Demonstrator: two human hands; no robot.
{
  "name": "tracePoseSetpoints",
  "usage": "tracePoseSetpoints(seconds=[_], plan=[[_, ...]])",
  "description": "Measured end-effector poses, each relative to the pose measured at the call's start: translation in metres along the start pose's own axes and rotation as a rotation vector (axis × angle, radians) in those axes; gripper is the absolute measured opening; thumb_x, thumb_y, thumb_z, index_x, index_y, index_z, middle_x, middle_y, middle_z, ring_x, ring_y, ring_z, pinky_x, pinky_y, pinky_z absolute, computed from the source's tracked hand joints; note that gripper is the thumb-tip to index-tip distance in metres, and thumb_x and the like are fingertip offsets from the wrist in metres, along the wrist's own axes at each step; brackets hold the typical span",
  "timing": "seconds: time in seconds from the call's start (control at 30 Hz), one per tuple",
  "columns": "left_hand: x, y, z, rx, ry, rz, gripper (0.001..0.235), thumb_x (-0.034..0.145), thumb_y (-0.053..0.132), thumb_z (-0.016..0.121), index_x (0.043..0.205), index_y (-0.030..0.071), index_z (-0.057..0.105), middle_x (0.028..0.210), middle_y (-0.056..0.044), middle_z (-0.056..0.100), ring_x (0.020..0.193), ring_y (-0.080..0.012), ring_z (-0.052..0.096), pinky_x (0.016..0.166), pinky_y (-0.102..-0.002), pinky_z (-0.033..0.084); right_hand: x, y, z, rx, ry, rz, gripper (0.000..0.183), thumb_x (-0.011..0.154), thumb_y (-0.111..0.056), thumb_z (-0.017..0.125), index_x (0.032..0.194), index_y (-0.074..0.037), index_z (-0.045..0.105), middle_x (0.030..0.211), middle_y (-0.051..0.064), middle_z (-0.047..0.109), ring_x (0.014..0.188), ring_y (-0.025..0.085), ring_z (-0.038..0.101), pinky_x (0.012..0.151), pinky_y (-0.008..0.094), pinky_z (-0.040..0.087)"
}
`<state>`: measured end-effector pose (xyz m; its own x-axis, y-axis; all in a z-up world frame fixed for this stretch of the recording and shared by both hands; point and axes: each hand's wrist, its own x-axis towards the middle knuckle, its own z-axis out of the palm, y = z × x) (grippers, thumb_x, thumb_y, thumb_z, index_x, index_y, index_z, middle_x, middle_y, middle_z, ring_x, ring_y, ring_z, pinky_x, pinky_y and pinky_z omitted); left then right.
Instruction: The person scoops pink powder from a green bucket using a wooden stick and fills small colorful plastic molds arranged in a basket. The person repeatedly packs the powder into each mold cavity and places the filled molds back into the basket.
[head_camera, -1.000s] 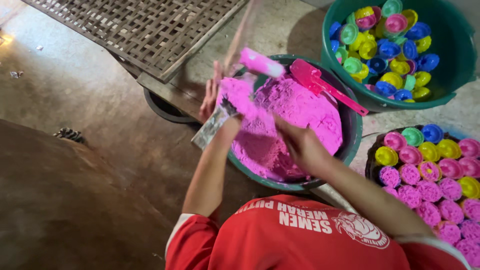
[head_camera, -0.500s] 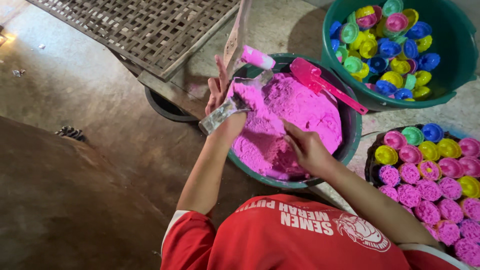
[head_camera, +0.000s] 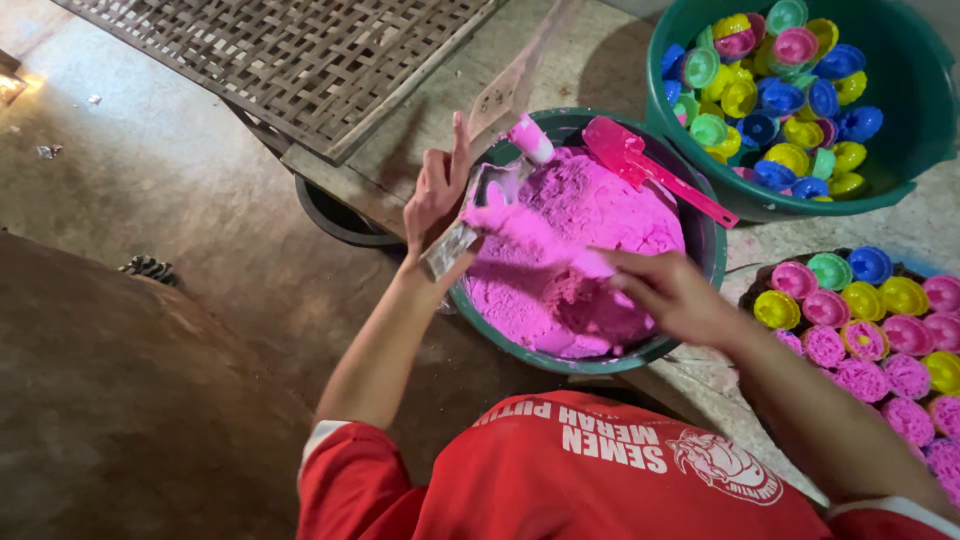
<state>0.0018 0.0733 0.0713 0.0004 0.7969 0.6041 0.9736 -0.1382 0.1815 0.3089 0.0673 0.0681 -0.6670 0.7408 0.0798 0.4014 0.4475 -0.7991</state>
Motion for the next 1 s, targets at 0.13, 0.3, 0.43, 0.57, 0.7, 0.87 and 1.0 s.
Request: tracePoseSetpoints(seconds=[0.13,0.3,0.43,0.57,0.7,0.87,1.0], plan=[[-0.002,-0.010,0.005,0.225,0.137,0.225,0.083,0.095,0.008,0.066,0.165,0.007,0.021,0.105,-0.009,0.048,0.092,-0.0229,0.060,0.071,-0.030,0.058,0.012,-0.013,-0.052,-0.197,-0.036,0.192,0.041,0.100,-0.025,0.062,0.140,-0.015,0.064,0.066,0.016,0.065,0.057,0.015,0.053,0.059,0.034,0.048],[-0.001,-0.017,0.004,0.534,0.210,0.313,0.071,0.102,-0.002,0.062,0.165,0.008,0.030,0.095,-0.001,0.049,0.078,-0.0098,0.057,0.061,-0.022,0.054,0.020,-0.029,-0.079,-0.175,-0.190,-0.005,0.040,0.095,-0.024,0.061,0.133,-0.010,0.067,0.082,0.007,0.076,0.064,0.010,0.060,0.060,0.032,0.052],[-0.010,-0.018,-0.002,0.275,0.155,0.195,0.072,0.098,0.012,0.064,0.162,0.007,0.033,0.095,-0.001,0.051,0.073,-0.0098,0.059,0.058,-0.025,0.053,0.021,-0.046,-0.099,-0.348,-0.361,0.320,0.044,0.099,-0.030,0.059,0.141,-0.017,0.069,0.089,0.012,0.077,0.073,0.020,0.063,0.067,0.037,0.055],[-0.024,0.002,0.004,0.202,-0.075,0.118,0.070,0.099,0.021,0.066,0.161,0.007,0.037,0.097,-0.004,0.057,0.074,-0.0144,0.065,0.057,-0.029,0.054,0.058,-0.073,-0.093,-0.445,-0.469,0.086,0.043,0.094,-0.041,0.056,0.122,-0.013,0.074,0.104,0.011,0.079,0.090,0.020,0.074,0.081,0.038,0.056],[-0.030,0.022,0.010,0.013,0.046,0.274,0.060,0.079,0.035,0.074,0.135,0.021,0.057,0.143,-0.015,0.062,0.110,-0.0253,0.069,0.083,-0.036,0.058,0.072,-0.097,-0.042,-0.660,-0.482,0.253,0.038,0.098,-0.033,0.051,0.130,-0.020,0.068,0.109,0.013,0.075,0.098,0.030,0.072,0.085,0.047,0.053],[-0.062,0.015,0.007,-1.140,-0.512,-0.204,0.082,0.069,0.001,0.076,0.145,0.009,0.047,0.126,-0.009,0.065,0.116,-0.0224,0.061,0.104,-0.035,0.048,0.027,-0.109,-0.004,-1.426,-0.285,-0.659,0.018,0.095,-0.015,0.056,0.102,-0.002,0.065,0.090,0.010,0.066,0.076,0.023,0.070,0.057,0.035,0.055],[-0.063,-0.004,0.009,-0.928,-0.419,-0.159,0.012,0.096,0.007,0.069,0.109,0.009,0.068,0.110,-0.007,0.074,0.102,-0.0182,0.072,0.101,-0.031,0.058,0.010,-0.160,-0.049,-1.291,-0.465,-0.136,0.030,0.095,-0.011,0.053,0.123,-0.001,0.059,0.099,0.010,0.066,0.072,0.019,0.069,0.062,0.035,0.059]])
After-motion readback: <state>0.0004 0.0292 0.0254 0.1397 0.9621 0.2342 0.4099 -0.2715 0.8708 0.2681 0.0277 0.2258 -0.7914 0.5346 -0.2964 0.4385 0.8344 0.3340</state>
